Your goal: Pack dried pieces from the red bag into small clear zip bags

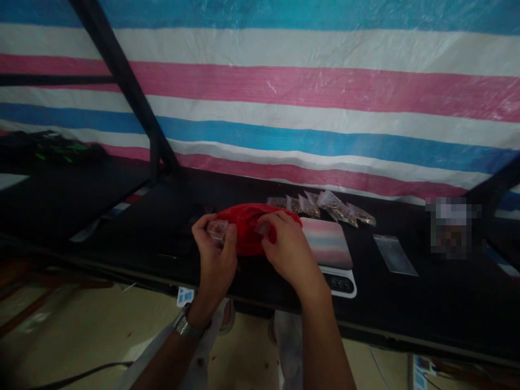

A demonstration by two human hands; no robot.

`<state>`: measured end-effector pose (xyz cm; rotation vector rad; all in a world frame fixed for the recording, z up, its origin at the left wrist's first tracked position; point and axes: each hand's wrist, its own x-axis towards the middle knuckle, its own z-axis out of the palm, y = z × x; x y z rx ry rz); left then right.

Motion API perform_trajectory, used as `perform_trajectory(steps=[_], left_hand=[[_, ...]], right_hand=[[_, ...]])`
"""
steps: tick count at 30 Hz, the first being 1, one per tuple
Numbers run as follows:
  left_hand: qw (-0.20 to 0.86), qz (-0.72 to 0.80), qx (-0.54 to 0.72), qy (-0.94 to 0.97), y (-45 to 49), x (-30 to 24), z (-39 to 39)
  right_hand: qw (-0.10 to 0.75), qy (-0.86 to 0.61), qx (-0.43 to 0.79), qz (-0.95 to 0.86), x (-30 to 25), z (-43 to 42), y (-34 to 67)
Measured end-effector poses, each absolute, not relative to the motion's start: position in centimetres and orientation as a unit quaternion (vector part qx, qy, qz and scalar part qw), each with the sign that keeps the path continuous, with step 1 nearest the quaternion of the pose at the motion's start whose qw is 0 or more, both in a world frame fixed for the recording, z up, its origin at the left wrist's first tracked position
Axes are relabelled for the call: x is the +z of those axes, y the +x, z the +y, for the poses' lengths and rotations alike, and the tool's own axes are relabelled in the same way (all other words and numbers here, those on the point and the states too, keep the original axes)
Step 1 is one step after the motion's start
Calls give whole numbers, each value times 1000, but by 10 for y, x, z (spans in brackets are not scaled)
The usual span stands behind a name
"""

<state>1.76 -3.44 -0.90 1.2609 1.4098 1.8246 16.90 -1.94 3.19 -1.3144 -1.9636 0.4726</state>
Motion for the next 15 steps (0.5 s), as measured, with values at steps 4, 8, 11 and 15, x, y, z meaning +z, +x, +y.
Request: perform_trajectory(steps=[4, 8, 11, 15], left_hand=[[305, 476, 646, 513, 20, -9, -41], [394, 414, 624, 532, 15, -12, -44], [429, 404, 609, 531, 13, -12, -43], [431, 420, 580, 550, 15, -9, -41]], right_hand=[[361, -516, 203, -750, 30, -20, 167], [304, -535, 188, -765, 24, -18, 169], [291, -535, 171, -774, 22, -17, 172], [293, -522, 176, -781, 22, -14, 178]])
